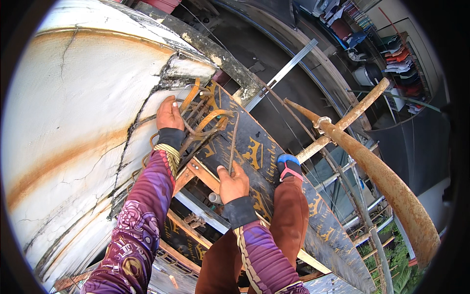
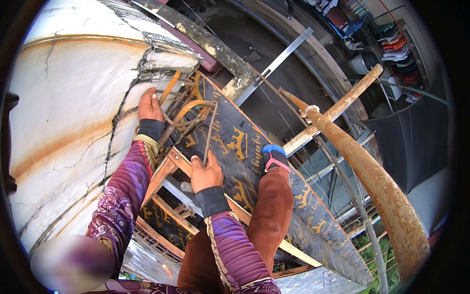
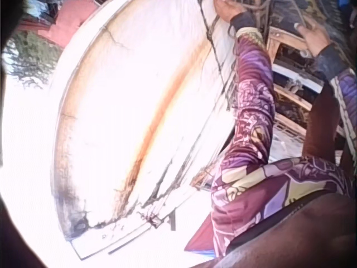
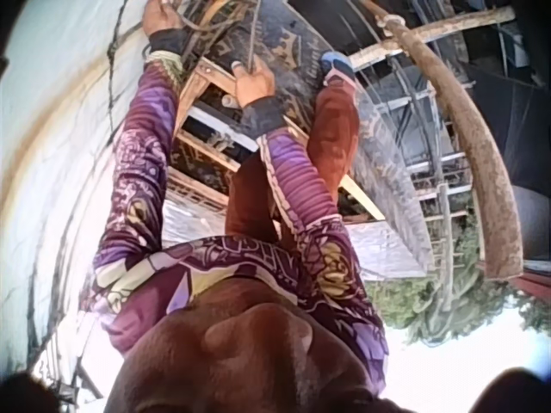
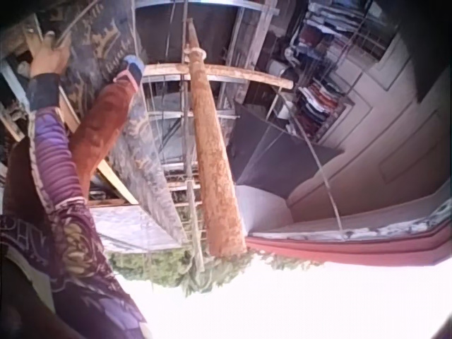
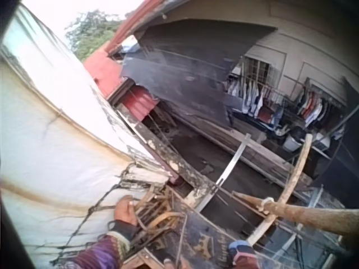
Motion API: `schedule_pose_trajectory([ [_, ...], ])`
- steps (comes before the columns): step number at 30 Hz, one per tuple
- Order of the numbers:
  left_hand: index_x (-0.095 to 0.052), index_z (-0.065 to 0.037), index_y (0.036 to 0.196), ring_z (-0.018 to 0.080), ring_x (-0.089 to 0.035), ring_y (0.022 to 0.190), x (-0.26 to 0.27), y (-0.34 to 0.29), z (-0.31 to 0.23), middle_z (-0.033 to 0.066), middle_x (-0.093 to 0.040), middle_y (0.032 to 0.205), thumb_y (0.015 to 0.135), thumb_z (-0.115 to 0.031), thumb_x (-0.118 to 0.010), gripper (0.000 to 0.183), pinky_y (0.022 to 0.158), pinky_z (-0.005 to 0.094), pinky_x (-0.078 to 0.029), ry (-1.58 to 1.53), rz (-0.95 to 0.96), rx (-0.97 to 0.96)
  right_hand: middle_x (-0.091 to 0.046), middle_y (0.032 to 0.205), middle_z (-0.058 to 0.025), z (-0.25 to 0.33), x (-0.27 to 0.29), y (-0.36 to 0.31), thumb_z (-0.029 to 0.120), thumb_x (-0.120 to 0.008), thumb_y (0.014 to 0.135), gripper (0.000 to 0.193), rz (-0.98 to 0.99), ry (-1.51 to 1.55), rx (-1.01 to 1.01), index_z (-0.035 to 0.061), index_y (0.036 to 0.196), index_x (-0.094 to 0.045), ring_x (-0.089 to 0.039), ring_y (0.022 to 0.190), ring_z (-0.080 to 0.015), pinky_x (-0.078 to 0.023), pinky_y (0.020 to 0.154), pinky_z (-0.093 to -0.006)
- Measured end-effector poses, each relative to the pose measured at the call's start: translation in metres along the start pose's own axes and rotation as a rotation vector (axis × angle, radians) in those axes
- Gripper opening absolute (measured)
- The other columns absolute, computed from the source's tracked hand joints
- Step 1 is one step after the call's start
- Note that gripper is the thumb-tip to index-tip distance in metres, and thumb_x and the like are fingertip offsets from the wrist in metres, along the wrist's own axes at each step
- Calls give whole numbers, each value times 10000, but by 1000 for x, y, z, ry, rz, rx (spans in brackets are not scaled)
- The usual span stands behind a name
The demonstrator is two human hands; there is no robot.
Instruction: The person assembles a rebar cage by hand, bending and tying steel bars together on a wooden frame. They use wire to secure the intersections of the rebar grid, working methodically along the length of the structure.
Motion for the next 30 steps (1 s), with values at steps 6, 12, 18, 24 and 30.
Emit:
schedule_pose_trajectory([
  [6,-657,9,1038,343,-615,1030,16,-1,6,166,-655,1149,955,-143,-530,214,925,414,-468,-22,-74,15,-634,1165,-310,11,-5,-11,272,-650,899,578,111,-115,-158,-83,1334,-508,-642,1087,-363,-480,932,-388],
  [12,-693,20,986,116,-588,654,53,-54,10,51,-677,750,951,-171,-607,212,613,282,-483,-558,-17,748,-667,828,-178,16,5,-12,181,-607,926,466,66,-114,-127,-52,1323,-533,-656,741,-255,-513,715,-369],
  [18,-637,-10,1046,183,-665,618,71,-186,-54,104,-693,835,961,-160,-602,176,520,271,-549,-1014,291,1466,-533,698,-36,27,9,-16,75,-528,984,451,29,182,-85,-55,1405,-433,-499,431,-95,-418,374,-264],
  [24,-591,-46,1041,238,-707,775,35,-214,-60,111,-698,913,972,-169,-576,142,609,332,-590,-1316,71,1698,-498,710,-21,22,26,-29,83,-520,991,462,6,142,-29,-52,1420,-415,-466,419,-74,-437,369,-267],
  [30,-534,-37,1053,271,-714,845,7,-208,-66,135,-694,963,984,-167,-537,147,689,359,-603,-1298,103,1787,-495,669,-1,28,37,-58,72,-528,978,442,37,30,-2,-42,1398,-451,-433,417,-60,-376,353,-250],
])
Point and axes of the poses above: each hand's wrist, its own y-axis towards the middle knuckle, its own x-axis out of the back of the hand, z = x × y, the point moved 8 cm from there along y, towards the middle knuckle
